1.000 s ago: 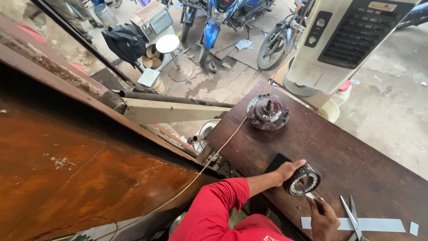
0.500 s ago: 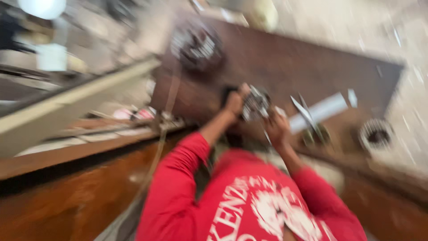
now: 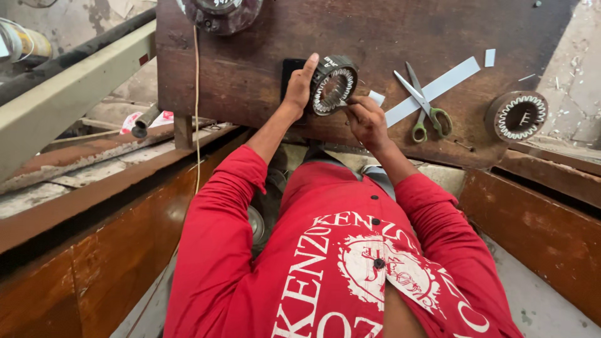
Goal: The person cuts small rectangular pieces from a white strip using scissors and places them into the slots of a circular metal motor stator. The person repeats this process for multiple stators on a wooden workbench.
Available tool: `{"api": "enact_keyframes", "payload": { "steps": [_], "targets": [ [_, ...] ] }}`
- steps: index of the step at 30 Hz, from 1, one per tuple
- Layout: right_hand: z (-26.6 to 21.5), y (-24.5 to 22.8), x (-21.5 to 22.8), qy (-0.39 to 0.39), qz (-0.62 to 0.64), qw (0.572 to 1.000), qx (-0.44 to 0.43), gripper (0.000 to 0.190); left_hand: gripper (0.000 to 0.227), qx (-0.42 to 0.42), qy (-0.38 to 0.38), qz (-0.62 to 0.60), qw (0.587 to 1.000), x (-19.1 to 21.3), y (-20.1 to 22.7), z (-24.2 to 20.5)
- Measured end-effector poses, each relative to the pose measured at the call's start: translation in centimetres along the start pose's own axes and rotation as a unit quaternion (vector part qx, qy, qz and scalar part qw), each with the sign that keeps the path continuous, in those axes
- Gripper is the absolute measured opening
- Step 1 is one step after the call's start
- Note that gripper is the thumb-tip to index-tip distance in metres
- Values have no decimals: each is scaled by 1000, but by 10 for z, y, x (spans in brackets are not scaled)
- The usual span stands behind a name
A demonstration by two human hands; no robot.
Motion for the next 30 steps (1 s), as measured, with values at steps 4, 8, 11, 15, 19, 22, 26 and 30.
{"api": "enact_keyframes", "payload": {
  "steps": [4,8,11,15,19,22,26,30],
  "targets": [
    [-5,27,-12,-1,47,984,-169,11,57,-5,1,12,1000,-1,0,1],
    [-2,13,-16,3,-7,987,-159,14,59,-21,-17,26,999,-5,3,-2],
    [1,-8,-11,6,-43,996,-75,13,61,-21,-32,35,999,-7,4,-6],
    [-5,1,-5,-9,-22,996,-92,31,61,-27,-44,40,998,-15,10,-6],
    [-16,8,-8,2,-25,996,-87,19,59,-36,-46,30,998,-16,12,-9],
    [-23,19,-21,-25,0,994,-105,15,57,-45,-88,29,995,-28,10,-10],
    [-19,47,-27,-13,5,979,-202,29,56,-55,-115,75,989,-33,12,-4],
    [-27,65,-27,-5,45,960,-276,56,53,-54,-159,76,983,-35,1,-8]
  ]
}}
Point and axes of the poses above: each hand's wrist, its own z-axis towards the middle knuckle, its own x-axis out of the back of the hand, y = z × x, the point moved 10 cm from there along z, towards the middle knuckle, and after that the axes turned 9 degrees about -z, right-handed, at the moved point
